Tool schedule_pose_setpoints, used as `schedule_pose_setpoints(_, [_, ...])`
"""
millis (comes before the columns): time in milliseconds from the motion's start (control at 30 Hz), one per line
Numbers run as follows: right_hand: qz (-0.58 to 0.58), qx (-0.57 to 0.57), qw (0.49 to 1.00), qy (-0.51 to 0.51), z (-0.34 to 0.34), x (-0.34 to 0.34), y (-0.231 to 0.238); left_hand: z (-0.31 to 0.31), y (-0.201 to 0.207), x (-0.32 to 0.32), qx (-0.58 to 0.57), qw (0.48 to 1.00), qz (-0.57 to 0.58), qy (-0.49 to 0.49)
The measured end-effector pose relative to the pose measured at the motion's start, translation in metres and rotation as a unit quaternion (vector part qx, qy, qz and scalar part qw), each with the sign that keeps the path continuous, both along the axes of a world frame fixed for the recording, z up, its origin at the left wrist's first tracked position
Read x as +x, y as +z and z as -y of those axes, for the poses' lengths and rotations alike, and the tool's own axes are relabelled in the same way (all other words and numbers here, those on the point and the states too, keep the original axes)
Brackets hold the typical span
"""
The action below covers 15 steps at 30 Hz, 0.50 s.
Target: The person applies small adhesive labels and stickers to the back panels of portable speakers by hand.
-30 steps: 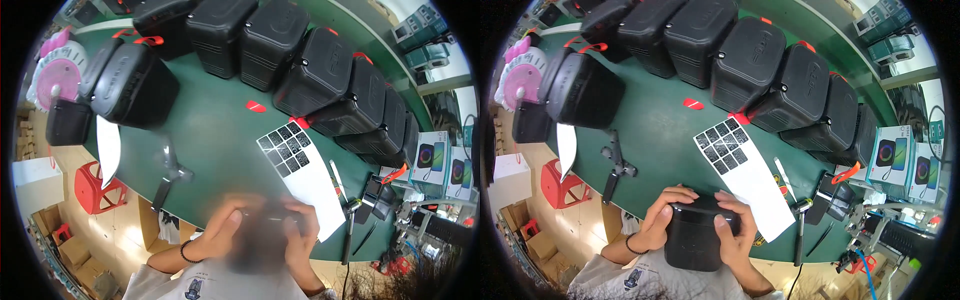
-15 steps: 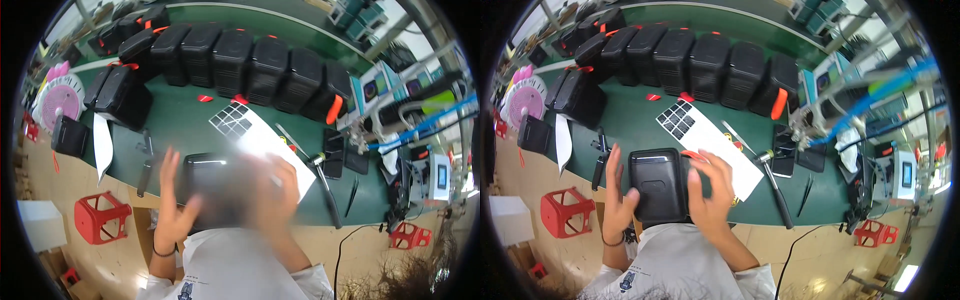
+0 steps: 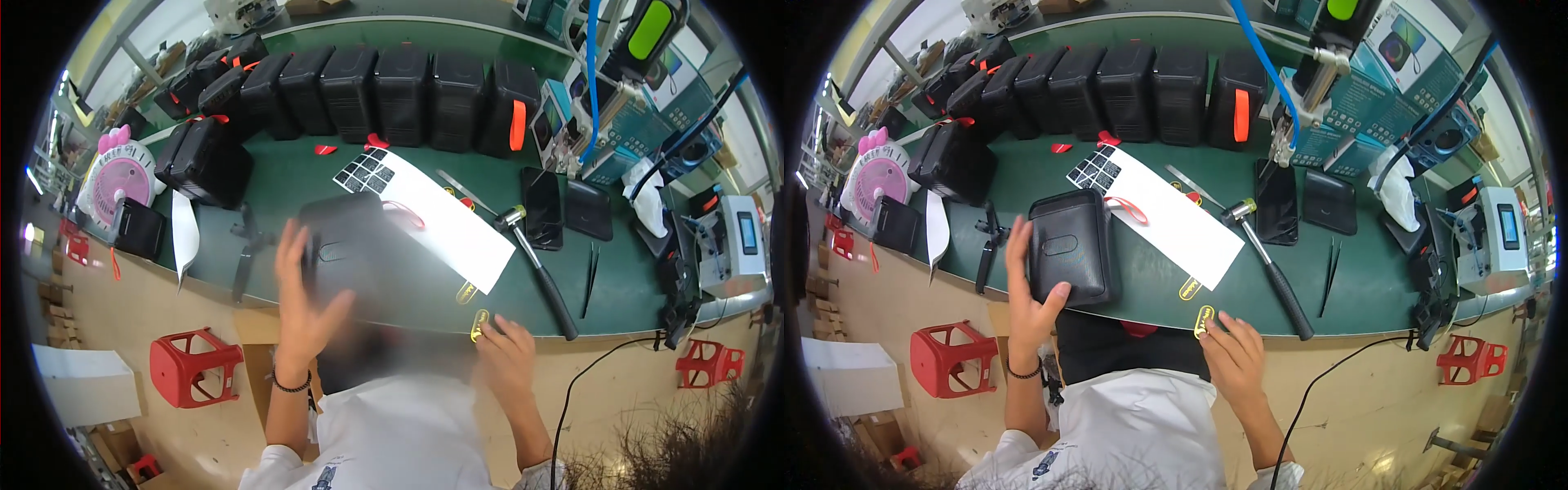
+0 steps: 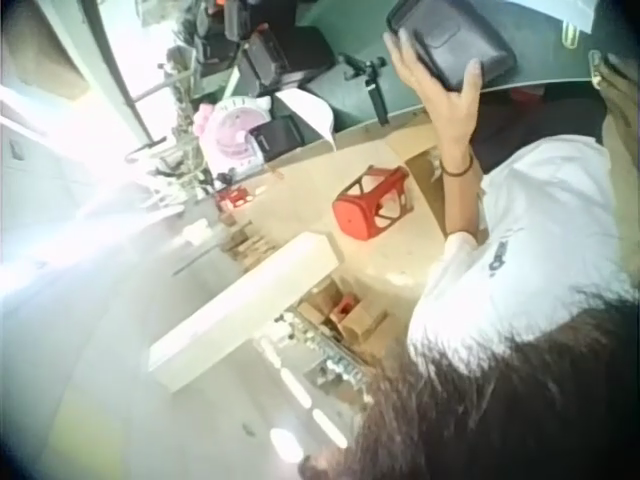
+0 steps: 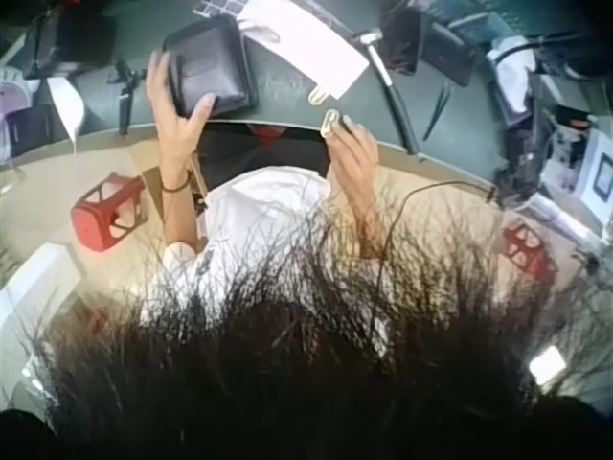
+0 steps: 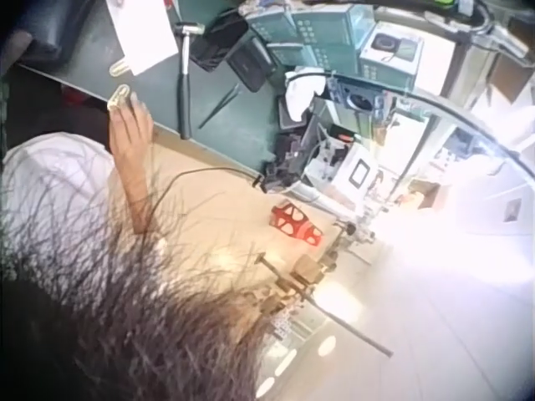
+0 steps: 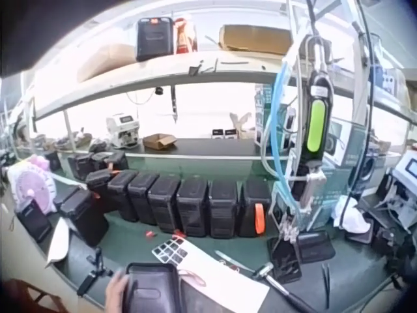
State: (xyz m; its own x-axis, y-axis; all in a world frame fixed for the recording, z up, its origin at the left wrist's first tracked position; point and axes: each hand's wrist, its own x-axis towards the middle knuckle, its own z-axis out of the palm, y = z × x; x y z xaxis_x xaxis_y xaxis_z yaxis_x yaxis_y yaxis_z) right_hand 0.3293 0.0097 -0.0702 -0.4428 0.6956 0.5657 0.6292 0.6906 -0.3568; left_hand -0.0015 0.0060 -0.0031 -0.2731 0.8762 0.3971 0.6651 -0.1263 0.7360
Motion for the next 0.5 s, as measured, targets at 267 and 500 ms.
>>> schedule_pose_setpoints(267, [-0.505, -0.382, 0.774, -0.028, 0.016, -0.055, 0.059, 0.063, 0.018, 0.074, -0.135, 0.958, 0.171, -0.186])
schedule_pose_setpoints(500, [-0.424, -0.48, 0.754, 0.145, 0.017, -0.062, 0.046, 0.076, -0.013, 0.073, -0.229, 0.829, 0.483, -0.163])
